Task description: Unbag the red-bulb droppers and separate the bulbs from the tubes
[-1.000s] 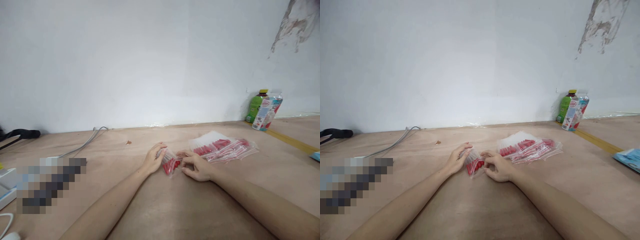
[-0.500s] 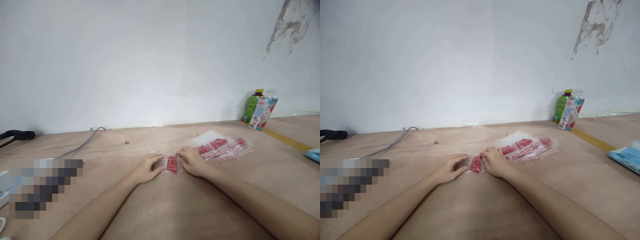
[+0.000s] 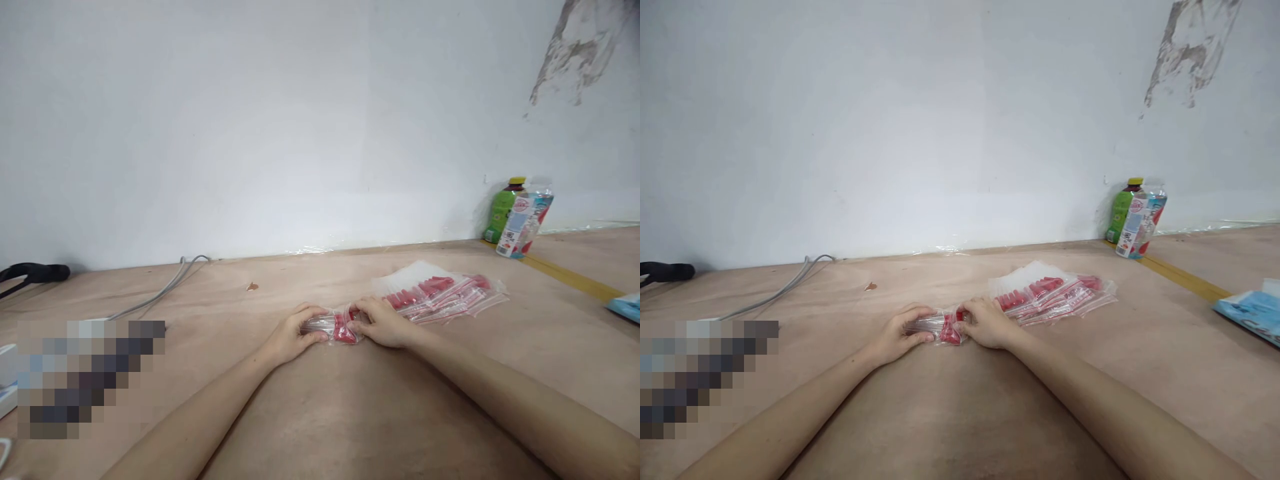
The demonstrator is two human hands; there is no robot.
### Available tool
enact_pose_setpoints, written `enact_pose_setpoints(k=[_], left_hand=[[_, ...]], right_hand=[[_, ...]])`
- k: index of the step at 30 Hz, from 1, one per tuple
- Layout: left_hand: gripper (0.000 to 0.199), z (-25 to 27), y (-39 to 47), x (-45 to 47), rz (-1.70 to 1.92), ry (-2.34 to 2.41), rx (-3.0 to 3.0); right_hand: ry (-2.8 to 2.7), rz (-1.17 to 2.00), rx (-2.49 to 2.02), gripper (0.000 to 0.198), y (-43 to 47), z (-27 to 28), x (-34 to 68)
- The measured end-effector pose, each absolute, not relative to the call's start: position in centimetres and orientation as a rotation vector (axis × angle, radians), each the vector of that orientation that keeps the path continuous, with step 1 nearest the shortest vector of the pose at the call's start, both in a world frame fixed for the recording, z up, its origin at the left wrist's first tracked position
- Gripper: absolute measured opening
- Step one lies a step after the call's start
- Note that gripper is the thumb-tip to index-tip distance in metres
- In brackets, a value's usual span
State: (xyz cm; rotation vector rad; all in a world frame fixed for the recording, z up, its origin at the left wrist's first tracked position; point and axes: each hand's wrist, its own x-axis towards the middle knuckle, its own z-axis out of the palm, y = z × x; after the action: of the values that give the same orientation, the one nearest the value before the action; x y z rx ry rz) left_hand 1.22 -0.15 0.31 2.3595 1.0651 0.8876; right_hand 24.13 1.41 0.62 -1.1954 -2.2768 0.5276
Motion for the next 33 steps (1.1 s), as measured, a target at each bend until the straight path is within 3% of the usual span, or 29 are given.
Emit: enact_pose_setpoints(k=[4,11,24,31,33], left_hand=[[0.037,0.3,-0.1,1.3,0.885,1.075,2.377],[0.04,0.5,-0.3,1.4,0.765,1.156,2.341],[0.046,0.1,0.8,-0.5,0.649,1.202,2.417],[0.047,1.5,1.9,-3.8,0.519,1.197,2.422],[0.045,1.8,2.6,-5.8,0.543,1.253,2.37]], right_hand=[[-2.217,0.662,-1.169,0.024,1.6,0.2,24.0],[-2.072,0.776,-1.1,0.006,1.4,-0.4,23.6],[-1.71,1.187,-1.099,0.015,2.2,1.4,25.2],[-1.591,1.156,-1.135,0.013,2.9,2.2,25.8],[-1.627,0.963,-1.122,0.016,3.0,2.6,26.4]])
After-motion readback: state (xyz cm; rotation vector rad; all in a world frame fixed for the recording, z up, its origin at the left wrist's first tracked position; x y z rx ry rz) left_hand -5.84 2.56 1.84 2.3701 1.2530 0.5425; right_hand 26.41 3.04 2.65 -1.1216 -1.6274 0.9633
